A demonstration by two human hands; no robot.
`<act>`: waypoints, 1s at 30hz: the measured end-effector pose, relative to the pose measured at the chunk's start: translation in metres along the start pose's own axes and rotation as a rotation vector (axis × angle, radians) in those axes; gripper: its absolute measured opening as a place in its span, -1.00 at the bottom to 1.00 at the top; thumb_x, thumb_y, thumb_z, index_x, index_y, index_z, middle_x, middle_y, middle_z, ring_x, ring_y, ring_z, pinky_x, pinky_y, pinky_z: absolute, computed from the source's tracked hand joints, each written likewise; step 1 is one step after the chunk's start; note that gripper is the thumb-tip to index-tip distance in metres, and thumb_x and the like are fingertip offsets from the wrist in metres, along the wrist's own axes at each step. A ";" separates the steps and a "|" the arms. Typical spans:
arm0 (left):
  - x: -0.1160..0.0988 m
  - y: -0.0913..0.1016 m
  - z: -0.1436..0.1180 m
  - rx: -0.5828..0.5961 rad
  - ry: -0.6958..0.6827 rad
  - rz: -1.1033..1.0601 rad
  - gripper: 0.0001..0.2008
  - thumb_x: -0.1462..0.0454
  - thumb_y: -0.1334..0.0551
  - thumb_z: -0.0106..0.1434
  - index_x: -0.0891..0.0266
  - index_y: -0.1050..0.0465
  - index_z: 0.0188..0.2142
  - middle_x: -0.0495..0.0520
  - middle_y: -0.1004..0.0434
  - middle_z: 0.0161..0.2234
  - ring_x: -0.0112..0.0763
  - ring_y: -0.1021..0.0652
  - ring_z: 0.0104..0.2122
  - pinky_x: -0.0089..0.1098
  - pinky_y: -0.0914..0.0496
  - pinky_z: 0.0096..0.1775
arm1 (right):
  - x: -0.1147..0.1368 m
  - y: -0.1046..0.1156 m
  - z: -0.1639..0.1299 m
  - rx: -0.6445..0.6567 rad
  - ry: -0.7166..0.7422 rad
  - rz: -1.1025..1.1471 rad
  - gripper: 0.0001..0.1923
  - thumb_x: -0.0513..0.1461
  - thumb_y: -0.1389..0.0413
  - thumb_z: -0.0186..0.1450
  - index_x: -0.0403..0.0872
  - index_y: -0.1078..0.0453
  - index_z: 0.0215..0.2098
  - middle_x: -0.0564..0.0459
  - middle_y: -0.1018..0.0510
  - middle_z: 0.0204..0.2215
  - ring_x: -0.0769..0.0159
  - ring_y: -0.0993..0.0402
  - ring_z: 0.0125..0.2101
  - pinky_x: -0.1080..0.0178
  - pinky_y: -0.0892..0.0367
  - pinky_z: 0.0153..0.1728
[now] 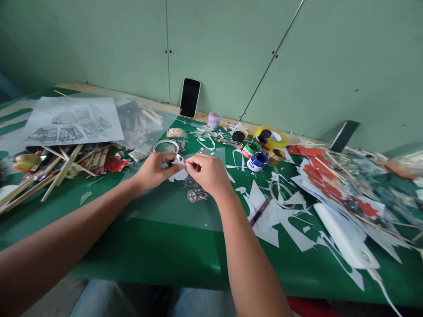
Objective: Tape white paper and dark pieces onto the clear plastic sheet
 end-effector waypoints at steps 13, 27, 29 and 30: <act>0.001 -0.002 0.000 0.004 -0.012 0.017 -0.70 0.16 -0.14 0.21 0.24 -0.18 -0.57 -0.10 -0.11 -0.60 -0.52 -0.19 -0.53 -0.44 -0.09 -0.47 | 0.004 0.000 0.001 -0.019 0.031 -0.037 -0.81 -0.31 -0.02 0.22 -0.06 -0.34 -0.54 0.10 -0.37 -0.56 0.44 -0.16 -0.56 0.31 -0.08 -0.51; 0.001 0.001 0.001 -0.027 -0.011 0.025 -0.73 0.18 -0.17 0.18 0.24 -0.19 -0.57 -0.10 -0.14 -0.59 -0.52 -0.22 -0.53 -0.44 -0.11 -0.46 | -0.003 -0.002 0.000 0.007 -0.009 -0.023 -0.80 -0.24 -0.04 0.30 -0.06 -0.46 -0.43 0.03 -0.50 -0.46 0.42 -0.25 -0.54 0.31 -0.11 -0.50; 0.001 0.001 0.000 -0.033 -0.026 0.056 -0.74 0.19 -0.19 0.16 0.24 -0.20 -0.56 -0.10 -0.16 -0.58 -0.52 -0.23 -0.53 -0.44 -0.11 -0.46 | -0.002 -0.002 0.000 0.004 -0.003 -0.033 -0.80 -0.26 -0.04 0.29 -0.07 -0.44 -0.46 0.03 -0.49 -0.46 0.42 -0.25 -0.54 0.31 -0.12 -0.50; 0.002 0.000 0.000 -0.035 -0.029 0.063 -0.74 0.19 -0.19 0.16 0.24 -0.20 -0.56 -0.10 -0.17 -0.58 -0.52 -0.24 -0.53 -0.44 -0.12 -0.46 | -0.001 -0.001 0.000 -0.002 0.004 -0.037 -0.80 -0.26 -0.03 0.28 -0.07 -0.43 -0.47 0.03 -0.49 -0.47 0.42 -0.24 -0.54 0.31 -0.12 -0.50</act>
Point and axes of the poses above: each hand's wrist, its own z-axis towards the middle knuckle, its own y-axis out of the back of the hand, x = y × z, the point moved 9 cm from there along z, towards the middle knuckle
